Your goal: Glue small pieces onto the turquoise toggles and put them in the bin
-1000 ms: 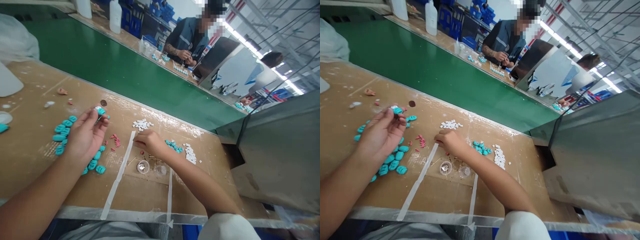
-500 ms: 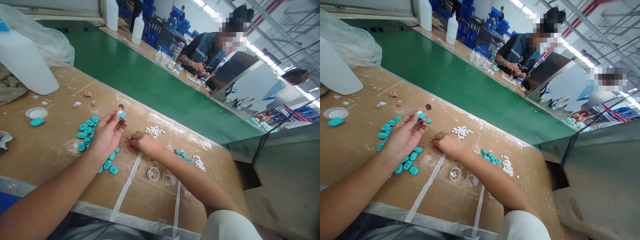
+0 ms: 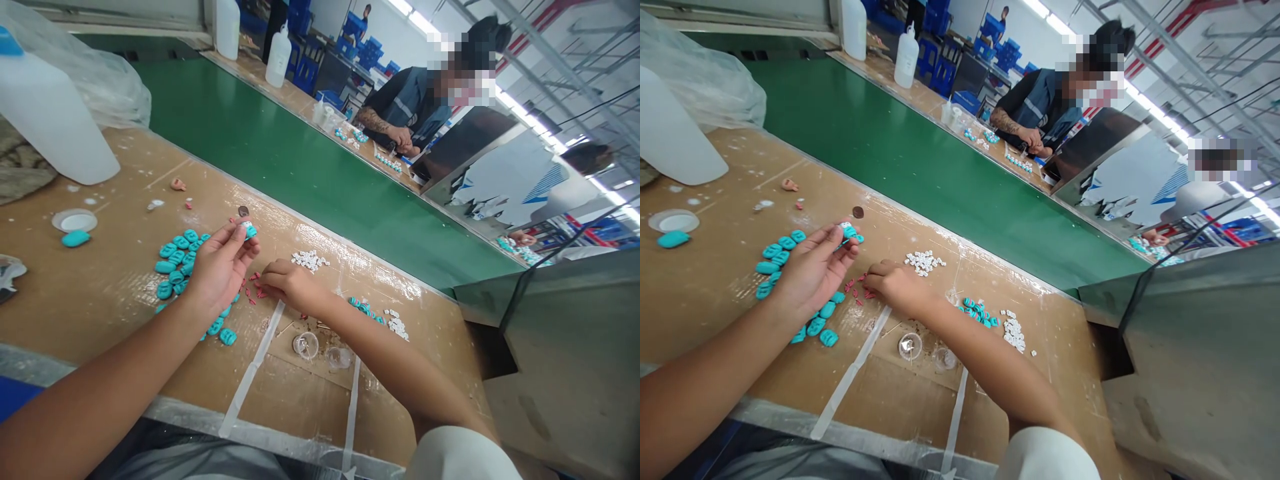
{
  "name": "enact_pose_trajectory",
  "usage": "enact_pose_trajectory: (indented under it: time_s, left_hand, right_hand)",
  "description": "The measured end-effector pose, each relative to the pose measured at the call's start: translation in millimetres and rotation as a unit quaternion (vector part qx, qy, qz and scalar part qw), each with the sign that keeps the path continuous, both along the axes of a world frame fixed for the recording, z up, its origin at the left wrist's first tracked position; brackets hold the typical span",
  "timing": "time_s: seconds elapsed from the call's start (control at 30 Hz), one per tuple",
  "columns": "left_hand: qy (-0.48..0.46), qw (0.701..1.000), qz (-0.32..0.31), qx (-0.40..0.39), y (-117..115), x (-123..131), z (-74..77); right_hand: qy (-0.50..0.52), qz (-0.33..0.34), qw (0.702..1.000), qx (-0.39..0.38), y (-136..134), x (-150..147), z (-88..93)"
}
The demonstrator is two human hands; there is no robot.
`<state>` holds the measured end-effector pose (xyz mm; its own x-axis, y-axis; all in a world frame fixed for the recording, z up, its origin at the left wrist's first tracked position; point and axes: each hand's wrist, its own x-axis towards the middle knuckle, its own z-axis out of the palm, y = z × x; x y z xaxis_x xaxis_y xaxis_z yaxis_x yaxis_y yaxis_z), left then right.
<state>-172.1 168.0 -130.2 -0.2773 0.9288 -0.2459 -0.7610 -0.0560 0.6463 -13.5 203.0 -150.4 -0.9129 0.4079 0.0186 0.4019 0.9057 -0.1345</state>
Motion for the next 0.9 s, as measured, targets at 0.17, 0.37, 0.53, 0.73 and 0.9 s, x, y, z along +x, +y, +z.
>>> enact_pose_trajectory:
  time_s: [0.17, 0.37, 0.53, 0.73, 0.9]
  left_hand:
    - [0.007, 1.000, -0.005, 0.005, 1.0, -0.2, -2.4]
    - [0.004, 1.000, -0.008, 0.007, -1.3, 0.4, -1.3]
    - [0.012, 1.000, -0.005, 0.014, -3.0, 2.0, 1.0]
    - [0.058, 0.997, -0.006, 0.051, -10.4, 5.7, 6.4]
    - [0.185, 0.979, -0.019, 0.086, -26.3, 14.3, 8.3]
  right_hand:
    - [-0.028, -0.007, 0.999, -0.016, -1.4, -9.2, -0.2]
    - [-0.065, -0.053, 0.995, -0.054, -6.2, -21.3, 7.3]
    - [-0.026, -0.148, 0.980, -0.133, -2.5, -32.3, -0.1]
    - [0.190, -0.267, 0.897, -0.298, 6.1, -3.5, -1.9]
    - [0.374, -0.299, 0.779, -0.405, -23.5, 25.7, 28.3]
